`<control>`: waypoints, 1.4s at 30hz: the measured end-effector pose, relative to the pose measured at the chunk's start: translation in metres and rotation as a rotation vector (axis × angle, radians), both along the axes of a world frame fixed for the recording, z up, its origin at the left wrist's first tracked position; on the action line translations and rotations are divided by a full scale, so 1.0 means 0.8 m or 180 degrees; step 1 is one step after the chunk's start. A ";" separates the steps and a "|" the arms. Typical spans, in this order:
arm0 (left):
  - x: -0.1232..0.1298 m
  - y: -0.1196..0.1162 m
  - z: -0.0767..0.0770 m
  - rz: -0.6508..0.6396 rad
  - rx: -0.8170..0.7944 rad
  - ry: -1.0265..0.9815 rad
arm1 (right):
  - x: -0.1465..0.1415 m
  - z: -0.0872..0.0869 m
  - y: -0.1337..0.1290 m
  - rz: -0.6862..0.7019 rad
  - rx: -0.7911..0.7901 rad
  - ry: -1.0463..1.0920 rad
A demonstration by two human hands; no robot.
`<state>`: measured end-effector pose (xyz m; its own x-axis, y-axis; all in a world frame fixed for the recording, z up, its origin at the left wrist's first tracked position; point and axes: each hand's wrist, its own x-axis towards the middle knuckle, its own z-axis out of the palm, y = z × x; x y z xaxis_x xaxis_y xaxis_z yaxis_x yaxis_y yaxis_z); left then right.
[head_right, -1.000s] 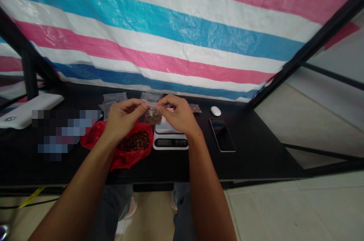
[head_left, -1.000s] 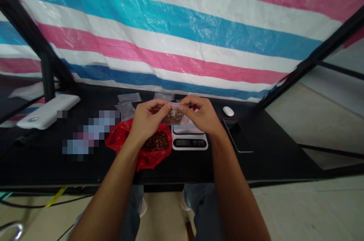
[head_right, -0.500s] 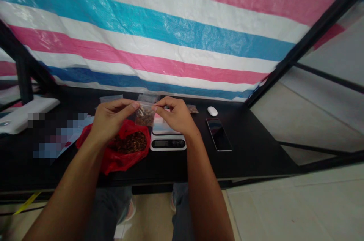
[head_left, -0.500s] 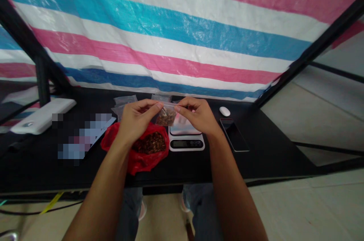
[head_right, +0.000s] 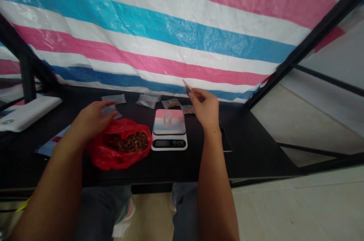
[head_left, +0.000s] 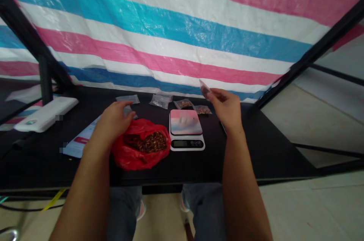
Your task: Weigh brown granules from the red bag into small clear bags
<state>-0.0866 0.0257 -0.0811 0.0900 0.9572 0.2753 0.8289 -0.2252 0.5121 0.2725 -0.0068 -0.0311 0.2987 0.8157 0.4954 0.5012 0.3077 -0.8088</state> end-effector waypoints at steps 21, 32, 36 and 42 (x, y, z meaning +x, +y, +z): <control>0.032 -0.003 -0.009 -0.0260 0.0009 -0.0292 | 0.021 -0.029 -0.023 0.1389 -0.3501 -0.1697; 0.041 -0.004 -0.008 -0.0368 0.0299 -0.0300 | 0.011 0.005 -0.044 0.0962 -0.3203 -0.2010; 0.045 -0.003 -0.008 -0.0440 0.0494 -0.0099 | -0.034 0.028 -0.063 0.0912 -0.2081 -0.1952; 0.044 0.000 -0.013 -0.0424 0.0739 -0.0249 | -0.159 0.008 -0.069 0.1634 -0.1137 -0.2479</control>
